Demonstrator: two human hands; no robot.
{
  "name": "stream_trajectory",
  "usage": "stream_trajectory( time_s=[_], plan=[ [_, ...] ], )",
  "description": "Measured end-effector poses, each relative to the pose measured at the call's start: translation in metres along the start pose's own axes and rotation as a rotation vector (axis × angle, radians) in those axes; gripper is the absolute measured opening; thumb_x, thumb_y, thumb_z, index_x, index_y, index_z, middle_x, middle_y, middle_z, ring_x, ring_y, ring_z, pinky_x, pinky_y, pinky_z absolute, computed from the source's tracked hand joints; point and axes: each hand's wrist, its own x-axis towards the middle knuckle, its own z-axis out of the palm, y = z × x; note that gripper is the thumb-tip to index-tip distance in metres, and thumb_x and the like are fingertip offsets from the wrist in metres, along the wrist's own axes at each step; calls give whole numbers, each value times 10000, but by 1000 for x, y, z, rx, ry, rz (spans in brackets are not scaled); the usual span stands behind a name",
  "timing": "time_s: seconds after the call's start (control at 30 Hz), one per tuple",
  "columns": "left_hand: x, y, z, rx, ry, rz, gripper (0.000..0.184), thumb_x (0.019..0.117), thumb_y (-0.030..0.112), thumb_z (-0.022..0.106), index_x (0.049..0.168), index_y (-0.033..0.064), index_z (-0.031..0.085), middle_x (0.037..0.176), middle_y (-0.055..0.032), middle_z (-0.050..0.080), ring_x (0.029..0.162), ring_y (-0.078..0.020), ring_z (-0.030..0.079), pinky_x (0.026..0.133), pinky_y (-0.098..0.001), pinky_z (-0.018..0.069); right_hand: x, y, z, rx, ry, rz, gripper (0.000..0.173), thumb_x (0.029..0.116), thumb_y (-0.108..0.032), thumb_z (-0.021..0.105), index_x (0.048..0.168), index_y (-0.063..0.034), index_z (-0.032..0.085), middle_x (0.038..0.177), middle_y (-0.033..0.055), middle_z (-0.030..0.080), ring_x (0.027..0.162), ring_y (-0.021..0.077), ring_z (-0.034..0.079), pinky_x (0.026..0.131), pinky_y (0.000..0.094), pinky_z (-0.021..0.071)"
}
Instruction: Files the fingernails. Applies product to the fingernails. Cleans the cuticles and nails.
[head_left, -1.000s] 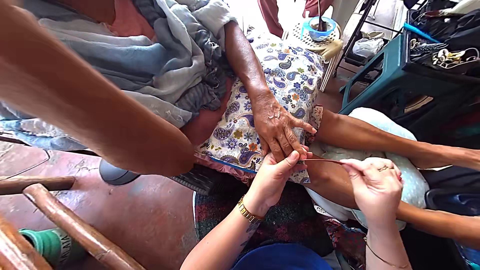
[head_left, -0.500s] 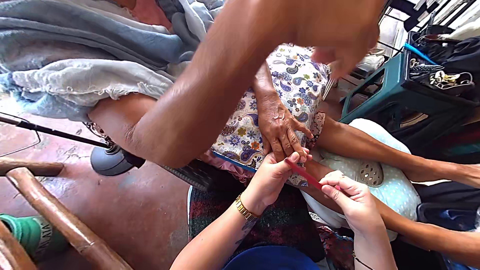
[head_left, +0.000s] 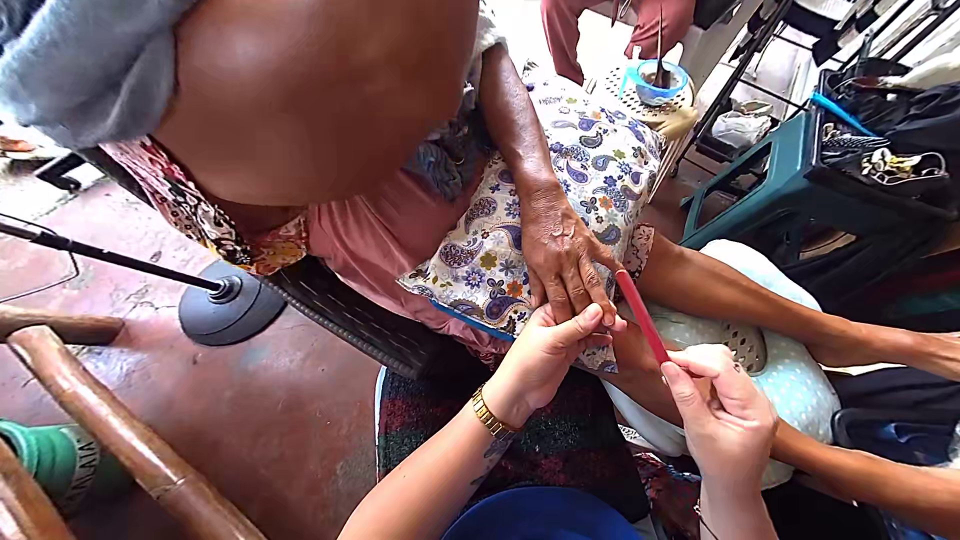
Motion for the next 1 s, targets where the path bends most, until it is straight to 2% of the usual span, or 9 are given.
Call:
stream_trajectory(
  time_s=[0.1,0.2,0.33,0.5,0.6,0.7,0.83,0.9,1.0],
  plan=[
    [1,1,0,-11,-1,-2,177,1011,-8,511,946,8,675,909,-101,733,903,-182,724,907,-357,588,-5,-5,17,-222,76,-154,93,926,-158,707,930,-90,770,822,-2,679,876,62,613,861,210,463],
    [1,2,-1,-2,11,-7,157,1005,-13,521,957,0,671,912,-100,727,900,-182,722,906,-357,589,-11,-1,32,-284,107,-206,99,918,-118,694,940,-59,771,795,29,650,862,95,607,845,209,473],
    [-1,1,0,5,19,-16,141,991,-18,537,962,6,673,922,-99,736,916,-191,727,910,-364,588,-12,-11,39,-299,152,-231,113,926,-131,687,919,-47,762,750,22,623,833,97,593,871,229,447],
    [-1,-1,-1,3,29,-15,161,1006,-24,507,967,-1,662,925,-105,736,916,-194,727,905,-357,589,-29,-19,49,-345,40,-256,111,920,-127,683,923,-49,762,701,26,649,787,140,623,885,291,475],
    [0,-1,-3,-9,23,-19,140,1003,-15,517,989,-6,656,941,-116,738,931,-201,729,912,-365,587,-34,-22,49,-323,68,-244,111,909,-135,676,908,-59,757,687,12,627,771,120,611,875,267,474],
    [-1,-4,-1,9,29,-9,122,997,-21,532,987,-5,653,926,-102,728,904,-181,724,896,-347,590,-15,-21,47,-338,151,-192,120,896,-122,685,874,-36,765,724,34,658,785,102,615,818,223,476],
    [-1,-5,-3,12,31,-8,123,1003,-21,520,1013,-16,642,954,-117,735,928,-194,729,910,-360,590,-25,-20,53,-346,103,-176,122,891,-122,681,866,-33,761,732,36,684,793,118,641,810,239,501],
    [-1,-2,-3,8,37,-11,118,1001,-25,522,1012,-13,639,954,-119,736,928,-198,731,910,-360,591,-31,-21,52,-317,93,-157,124,878,-140,687,854,-44,763,720,19,684,791,101,641,810,218,501],
    [-1,-2,-1,17,27,6,133,998,-28,527,992,-5,658,935,-107,734,911,-187,730,894,-344,595,-14,-25,51,-240,106,-89,118,871,-132,705,862,-30,764,748,18,688,769,59,627,780,189,491]
  ],
)
